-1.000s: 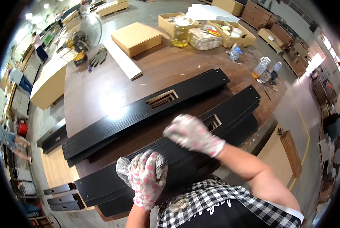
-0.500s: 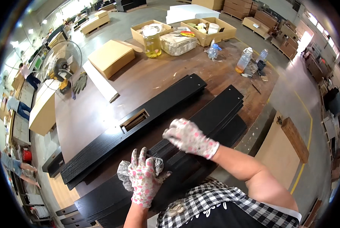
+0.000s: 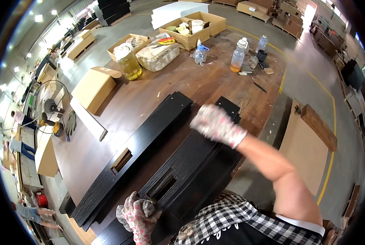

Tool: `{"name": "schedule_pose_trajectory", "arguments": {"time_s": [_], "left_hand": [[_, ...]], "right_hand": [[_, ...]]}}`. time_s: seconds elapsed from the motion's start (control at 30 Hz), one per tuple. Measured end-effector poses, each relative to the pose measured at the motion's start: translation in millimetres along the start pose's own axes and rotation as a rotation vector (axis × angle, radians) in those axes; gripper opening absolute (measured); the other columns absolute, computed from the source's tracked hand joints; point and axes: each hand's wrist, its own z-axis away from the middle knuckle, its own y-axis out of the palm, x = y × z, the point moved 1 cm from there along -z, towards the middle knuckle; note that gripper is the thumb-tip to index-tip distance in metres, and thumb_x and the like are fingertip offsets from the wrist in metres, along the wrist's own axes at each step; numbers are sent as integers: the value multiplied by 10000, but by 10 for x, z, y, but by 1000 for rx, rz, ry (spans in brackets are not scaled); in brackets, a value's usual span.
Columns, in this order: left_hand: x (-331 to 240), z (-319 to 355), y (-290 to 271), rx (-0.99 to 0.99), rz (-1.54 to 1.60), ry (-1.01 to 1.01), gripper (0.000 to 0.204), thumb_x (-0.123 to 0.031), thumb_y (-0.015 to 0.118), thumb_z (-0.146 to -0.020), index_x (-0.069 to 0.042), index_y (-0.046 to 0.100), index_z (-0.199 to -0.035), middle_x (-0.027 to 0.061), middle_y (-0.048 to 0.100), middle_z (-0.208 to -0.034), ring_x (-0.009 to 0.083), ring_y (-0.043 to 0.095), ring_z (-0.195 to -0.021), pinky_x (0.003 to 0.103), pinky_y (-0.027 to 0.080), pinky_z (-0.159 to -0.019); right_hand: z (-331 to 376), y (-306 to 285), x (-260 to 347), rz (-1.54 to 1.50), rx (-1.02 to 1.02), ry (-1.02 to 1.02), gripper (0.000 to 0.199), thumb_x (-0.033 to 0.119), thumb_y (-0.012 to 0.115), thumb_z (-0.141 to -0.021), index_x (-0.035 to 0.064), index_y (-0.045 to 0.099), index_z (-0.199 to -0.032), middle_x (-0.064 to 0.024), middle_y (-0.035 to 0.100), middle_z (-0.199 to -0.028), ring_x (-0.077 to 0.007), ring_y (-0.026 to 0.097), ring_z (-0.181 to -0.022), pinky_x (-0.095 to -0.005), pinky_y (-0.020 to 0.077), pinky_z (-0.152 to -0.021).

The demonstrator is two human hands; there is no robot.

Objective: The person is applying finish or cleaning long black furniture components using a rag and a small block.

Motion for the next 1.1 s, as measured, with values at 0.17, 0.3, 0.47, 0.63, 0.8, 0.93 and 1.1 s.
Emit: {"name": "schedule_pose_trajectory", "arguments": {"time_s": [0.17, 0.3, 0.47, 0.63, 0.8, 0.93, 1.1], "left_hand": [[-8, 8, -7, 27, -46, -4, 571, -235, 881, -398, -85, 616, -881, 141, 559, -1315, 338, 470, -1251, 528, 224, -1098], [-70, -55, -58, 29, 37, -35, 596, -290, 898, -426, -95, 606, -909, 165, 576, -1287, 373, 490, -1227, 535, 254, -1079], [-240, -125, -161, -81, -153, 170, 542, -365, 880, -504, -144, 606, -916, 93, 638, -1228, 326, 581, -1071, 476, 409, -917], [-342, -133, -161, -67, -85, 151, 544, -355, 880, -508, -134, 606, -923, 98, 636, -1232, 334, 583, -1062, 479, 414, -915], [-311, -92, -125, -43, -37, 85, 551, -337, 882, -502, -122, 602, -925, 107, 634, -1234, 344, 582, -1052, 484, 417, -918], [-280, -102, -125, -43, -75, 128, 571, -333, 887, -489, -120, 607, -939, 108, 639, -1226, 343, 584, -1054, 472, 426, -914], [-321, -111, -149, -74, -155, 208, 581, -317, 895, -473, -118, 610, -938, 108, 639, -1230, 341, 585, -1051, 462, 436, -906]], "right_hand": [[-127, -161, -366, 133, -169, -106, 163, 201, 573, -762, 124, 626, -629, -107, 618, -659, -299, 639, -723, -428, 520, -654], [-90, -95, -96, -252, -11, -128, 143, 221, 582, -778, 127, 635, -684, -94, 634, -733, -283, 643, -791, -415, 529, -734], [35, -159, -1373, 104, -78, 383, 199, 287, 642, -874, 97, 674, -827, -81, 634, -845, -284, 607, -851, -412, 481, -801], [201, -9, -1714, -544, -13, 174, 250, 334, 719, -831, 111, 728, -945, -111, 666, -942, -288, 625, -969, -393, 482, -874], [748, -451, -1506, -575, 81, 372, 182, 226, 739, -810, 68, 718, -898, -69, 663, -906, -207, 634, -942, -365, 489, -840], [735, -558, -1614, -637, 158, 442, 288, 361, 750, -805, 110, 731, -945, -85, 663, -983, -242, 630, -995, -370, 486, -883], [309, -352, -1487, -660, -21, 334, 259, 358, 700, -837, 131, 729, -957, -91, 654, -997, -272, 607, -1034, -394, 455, -927]]}}
